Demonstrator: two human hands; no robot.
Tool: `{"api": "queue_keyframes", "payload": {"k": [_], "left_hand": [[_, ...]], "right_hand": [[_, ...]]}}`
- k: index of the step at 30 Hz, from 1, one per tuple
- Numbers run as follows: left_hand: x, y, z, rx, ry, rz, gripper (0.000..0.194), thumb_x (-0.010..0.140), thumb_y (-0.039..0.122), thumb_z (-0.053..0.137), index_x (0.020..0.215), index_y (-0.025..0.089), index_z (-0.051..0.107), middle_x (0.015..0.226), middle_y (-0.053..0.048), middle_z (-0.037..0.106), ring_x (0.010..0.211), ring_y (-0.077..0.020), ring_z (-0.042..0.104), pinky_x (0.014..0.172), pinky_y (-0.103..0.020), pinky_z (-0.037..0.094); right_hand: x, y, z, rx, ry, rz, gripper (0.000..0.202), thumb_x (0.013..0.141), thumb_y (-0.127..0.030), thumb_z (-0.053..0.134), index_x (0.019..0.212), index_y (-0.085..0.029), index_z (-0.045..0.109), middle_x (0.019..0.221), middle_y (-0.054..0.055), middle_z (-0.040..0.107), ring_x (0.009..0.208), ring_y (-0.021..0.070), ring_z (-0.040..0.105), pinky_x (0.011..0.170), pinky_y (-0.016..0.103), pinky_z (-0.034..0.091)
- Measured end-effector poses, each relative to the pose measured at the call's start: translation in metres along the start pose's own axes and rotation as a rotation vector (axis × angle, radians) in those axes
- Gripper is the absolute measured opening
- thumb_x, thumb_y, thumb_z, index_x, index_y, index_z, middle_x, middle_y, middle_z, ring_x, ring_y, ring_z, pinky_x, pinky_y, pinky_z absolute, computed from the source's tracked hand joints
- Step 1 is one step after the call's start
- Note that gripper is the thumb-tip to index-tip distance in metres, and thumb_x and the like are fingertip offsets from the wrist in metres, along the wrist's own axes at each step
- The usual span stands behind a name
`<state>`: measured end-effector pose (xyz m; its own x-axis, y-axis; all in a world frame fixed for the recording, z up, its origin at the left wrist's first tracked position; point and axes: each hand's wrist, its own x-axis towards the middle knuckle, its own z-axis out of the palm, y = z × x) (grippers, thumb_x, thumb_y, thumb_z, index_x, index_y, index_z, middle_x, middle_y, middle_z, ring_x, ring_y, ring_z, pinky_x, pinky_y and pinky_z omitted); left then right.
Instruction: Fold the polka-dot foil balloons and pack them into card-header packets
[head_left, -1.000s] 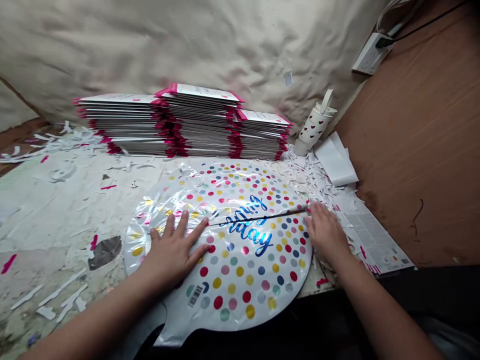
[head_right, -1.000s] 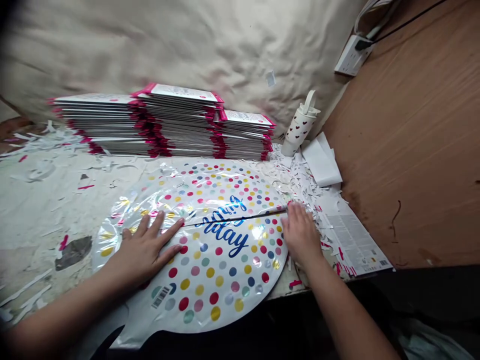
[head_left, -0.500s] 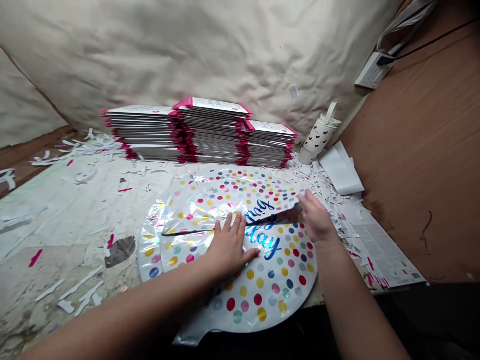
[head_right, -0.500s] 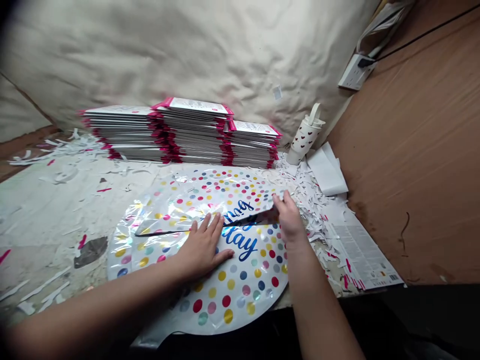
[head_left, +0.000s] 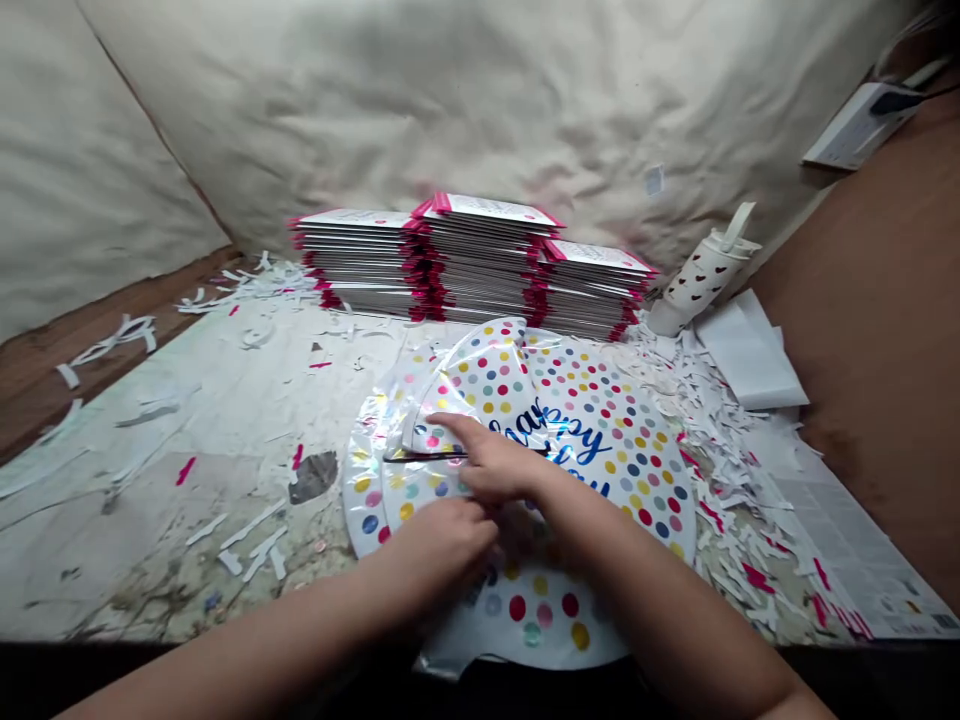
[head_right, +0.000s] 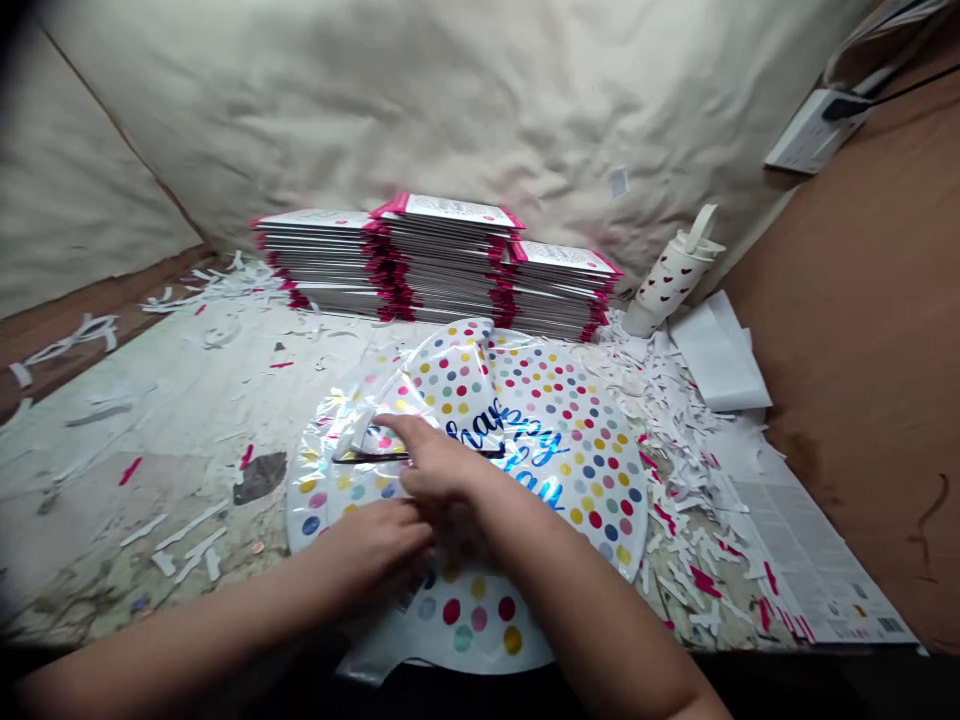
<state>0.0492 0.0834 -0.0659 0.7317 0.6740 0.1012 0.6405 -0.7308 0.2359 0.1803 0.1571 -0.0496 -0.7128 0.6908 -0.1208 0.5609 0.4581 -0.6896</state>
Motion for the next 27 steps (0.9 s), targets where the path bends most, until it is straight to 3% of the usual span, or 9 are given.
{"api": "queue_keyframes", "payload": {"k": [4,7,9,13,16,18,21,23,27], "left_hand": [[-0.03,-0.059,-0.03,0.303,0.124,-0.047,0.031,0.08,0.007,0.042,0.106,0.013,0.06,0.106,-0.014,0.063,0.096,-0.0256,0.057,0.085,-0.042,0.042],[-0.032,-0.087,-0.045,0.484,0.066,-0.052,0.022,0.082,0.01,0.043,0.076,0.014,0.063,0.072,-0.009,0.063,0.07,-0.0216,0.058,0.069,-0.037,0.045],[-0.029,-0.085,-0.053,0.529,0.083,-0.075,0.026,0.084,0.014,0.041,0.068,0.016,0.061,0.064,-0.006,0.059,0.064,-0.0198,0.054,0.064,-0.035,0.043],[-0.027,-0.057,-0.048,0.409,0.159,-0.101,0.03,0.089,0.026,0.037,0.078,0.019,0.065,0.078,-0.007,0.062,0.074,-0.0203,0.055,0.074,-0.036,0.043],[-0.027,-0.049,-0.027,0.216,0.039,-0.075,0.04,0.087,0.044,0.039,0.109,0.019,0.062,0.112,-0.012,0.06,0.103,-0.0271,0.052,0.089,-0.04,0.04],[-0.026,-0.054,-0.014,0.147,-0.045,-0.167,0.065,0.08,0.06,0.041,0.131,0.018,0.045,0.135,-0.015,0.043,0.124,-0.0361,0.035,0.099,-0.048,0.031],[-0.023,-0.063,-0.005,0.115,-0.133,-0.313,0.081,0.074,0.071,0.037,0.139,0.021,0.03,0.144,-0.015,0.028,0.131,-0.0409,0.02,0.101,-0.052,0.025],[-0.02,-0.065,-0.006,0.117,-0.154,-0.362,0.082,0.074,0.072,0.035,0.139,0.023,0.028,0.144,-0.015,0.027,0.131,-0.0409,0.02,0.101,-0.051,0.024],[-0.014,-0.06,-0.013,0.153,-0.157,-0.404,0.084,0.074,0.073,0.033,0.138,0.02,0.032,0.142,-0.018,0.031,0.129,-0.0414,0.024,0.099,-0.05,0.027]], "right_hand": [[-0.005,0.011,0.007,-0.149,0.129,-0.015,0.05,0.07,-0.011,0.05,0.12,-0.017,0.045,0.122,0.009,0.052,0.107,0.0182,0.053,0.088,0.03,0.044],[0.007,0.003,0.023,-0.229,0.22,0.001,0.032,0.075,-0.024,0.053,0.105,-0.014,0.053,0.113,0.013,0.057,0.107,0.0248,0.052,0.088,0.037,0.043],[0.018,-0.002,0.037,-0.283,0.298,0.031,0.029,0.079,-0.03,0.05,0.1,-0.01,0.055,0.104,0.018,0.059,0.101,0.0285,0.055,0.084,0.041,0.044],[0.029,-0.002,0.045,-0.338,0.437,0.029,0.022,0.082,-0.016,0.041,0.088,-0.01,0.061,0.089,0.016,0.065,0.084,0.0248,0.062,0.074,0.036,0.049],[0.013,0.01,0.016,-0.326,0.612,0.001,0.023,0.082,-0.014,0.042,0.09,-0.016,0.064,0.085,0.006,0.069,0.081,0.0186,0.064,0.075,0.031,0.051],[-0.013,0.017,-0.02,-0.308,0.815,0.008,0.028,0.086,-0.017,0.038,0.104,-0.018,0.06,0.098,0.004,0.068,0.09,0.0159,0.063,0.081,0.03,0.05],[-0.064,0.019,-0.068,-0.3,1.168,0.049,0.034,0.093,-0.024,0.031,0.119,-0.013,0.051,0.113,0.01,0.061,0.104,0.0188,0.057,0.09,0.038,0.046],[-0.096,0.013,-0.08,-0.333,1.32,-0.046,0.029,0.089,-0.023,0.044,0.115,-0.018,0.056,0.111,0.008,0.063,0.102,0.0204,0.059,0.09,0.039,0.047],[-0.144,0.003,-0.071,-0.356,1.108,-0.305,0.037,0.08,-0.015,0.056,0.113,-0.03,0.059,0.11,0.001,0.065,0.096,0.0211,0.063,0.085,0.039,0.053]]}}
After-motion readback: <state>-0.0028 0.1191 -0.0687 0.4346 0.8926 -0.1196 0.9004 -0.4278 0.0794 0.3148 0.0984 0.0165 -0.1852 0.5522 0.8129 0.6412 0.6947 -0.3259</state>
